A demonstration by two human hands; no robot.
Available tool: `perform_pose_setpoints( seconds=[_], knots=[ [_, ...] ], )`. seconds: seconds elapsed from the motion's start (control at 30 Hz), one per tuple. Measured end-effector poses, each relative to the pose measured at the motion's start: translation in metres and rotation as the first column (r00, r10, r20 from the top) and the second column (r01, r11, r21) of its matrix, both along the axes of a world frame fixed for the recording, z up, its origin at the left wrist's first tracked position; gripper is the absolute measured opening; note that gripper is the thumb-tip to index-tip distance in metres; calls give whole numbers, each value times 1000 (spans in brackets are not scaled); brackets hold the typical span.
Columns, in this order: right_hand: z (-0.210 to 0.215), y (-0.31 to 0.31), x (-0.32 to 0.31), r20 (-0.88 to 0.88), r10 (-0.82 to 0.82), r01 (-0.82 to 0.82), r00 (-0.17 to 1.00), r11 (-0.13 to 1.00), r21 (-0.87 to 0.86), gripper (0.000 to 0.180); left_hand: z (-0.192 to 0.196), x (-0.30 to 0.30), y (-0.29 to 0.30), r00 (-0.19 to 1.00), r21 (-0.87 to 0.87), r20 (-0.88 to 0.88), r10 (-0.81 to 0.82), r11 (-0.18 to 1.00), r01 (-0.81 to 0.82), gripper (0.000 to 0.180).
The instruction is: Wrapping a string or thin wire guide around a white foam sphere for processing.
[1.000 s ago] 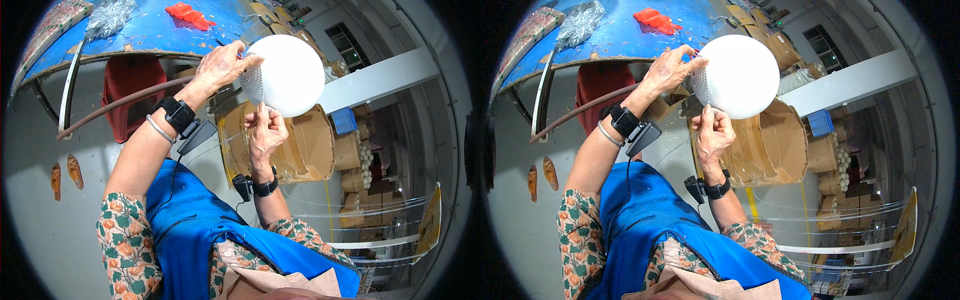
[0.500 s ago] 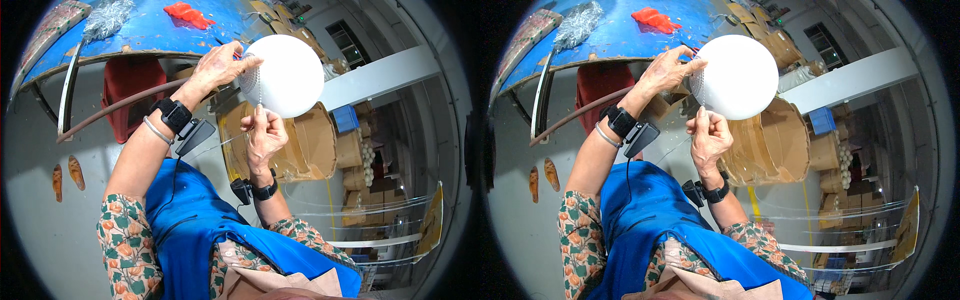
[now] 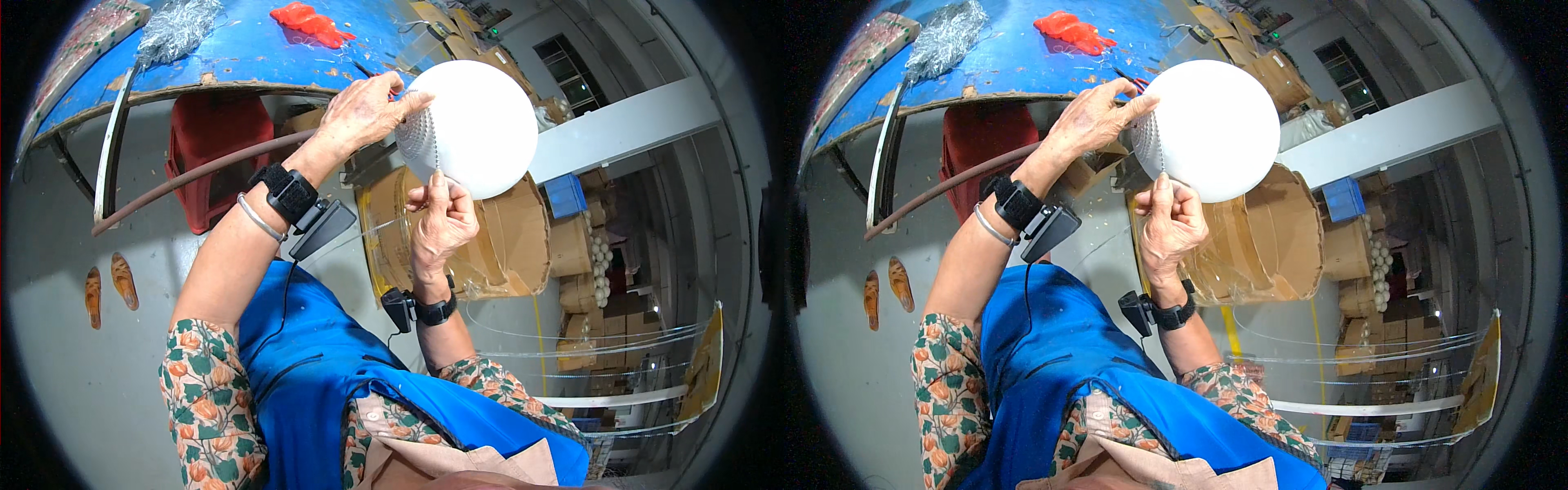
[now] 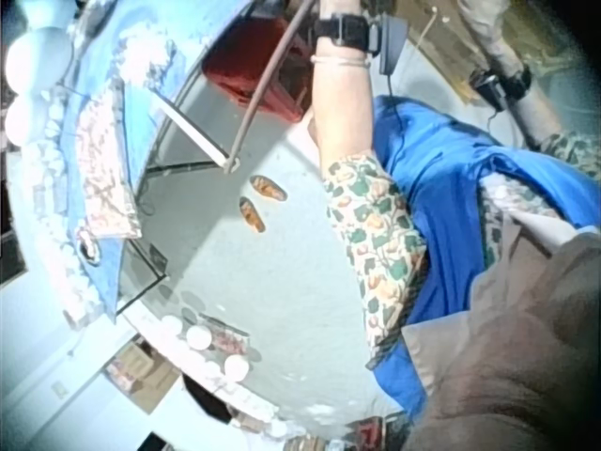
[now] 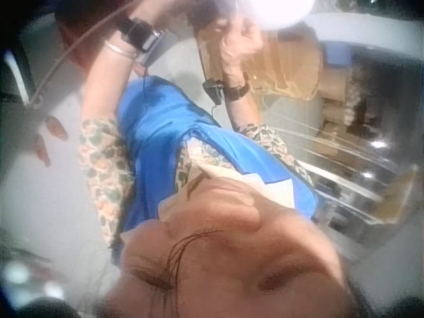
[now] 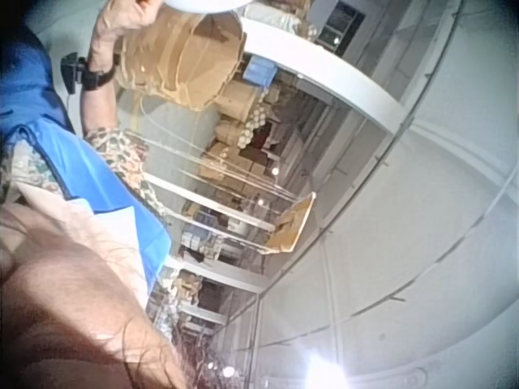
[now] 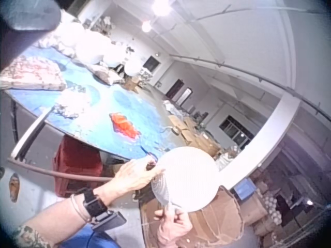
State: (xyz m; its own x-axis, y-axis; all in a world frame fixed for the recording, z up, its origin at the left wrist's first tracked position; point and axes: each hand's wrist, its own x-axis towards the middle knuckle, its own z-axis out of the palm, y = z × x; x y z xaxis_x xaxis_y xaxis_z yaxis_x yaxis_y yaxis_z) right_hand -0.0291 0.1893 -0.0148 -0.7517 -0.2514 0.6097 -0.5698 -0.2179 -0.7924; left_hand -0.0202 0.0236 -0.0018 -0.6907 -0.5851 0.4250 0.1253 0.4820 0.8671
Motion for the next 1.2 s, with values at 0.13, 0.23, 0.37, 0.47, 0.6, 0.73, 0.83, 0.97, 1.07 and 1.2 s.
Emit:
perform_pose_setpoints(
  seconds=[0.13, 0.23, 0.37, 0.47, 0.6, 0.73, 0.83, 0.97, 1.07, 1.2],
  knots=[
    [-3, -1, -1, 12, -16, 16, 1000, 1000, 20, 16, 5, 3, 2, 999, -6, -20, -38, 999, 38, 61],
    [-1, -1, -1, 16, -28, 27, 999, 999, 37, 16, 9, 6, 0, 993, 8, 18, -117, 993, 117, 62],
    [2, -1, 2, 2, -29, 29, 1000, 999, 26, 16, 10, 10, -7, 954, 105, 95, -285, 956, 275, 66],
    [2, -3, 2, 30, -11, 10, 999, 999, 35, 16, 7, 8, -2, 964, 47, 57, -260, 965, 257, 74],
    [8, -3, 8, 84, 35, -42, 996, 996, 85, 16, -2, 6, -4, 994, -3, 20, -103, 995, 103, 87],
    [17, 6, 16, 124, 128, -150, 984, 970, 189, 16, -1, 5, -14, 985, 90, 76, -154, 985, 147, 93],
    [19, 8, 18, 79, 116, -130, 990, 972, 198, 16, -3, 4, -14, 991, 53, 26, -133, 990, 132, 92],
    [6, -1, 8, 93, 90, -100, 992, 988, 116, 17, -2, 2, -14, 997, 33, 24, -69, 997, 68, 86],
    [2, -4, 4, 74, 60, -68, 995, 991, 113, 17, -5, -1, -11, 998, 62, 19, -60, 996, 59, 82],
    [-1, -7, -1, 61, 48, -53, 997, 995, 85, 17, -5, -3, -8, 998, 18, 42, -36, 999, 36, 76]
  ],
)
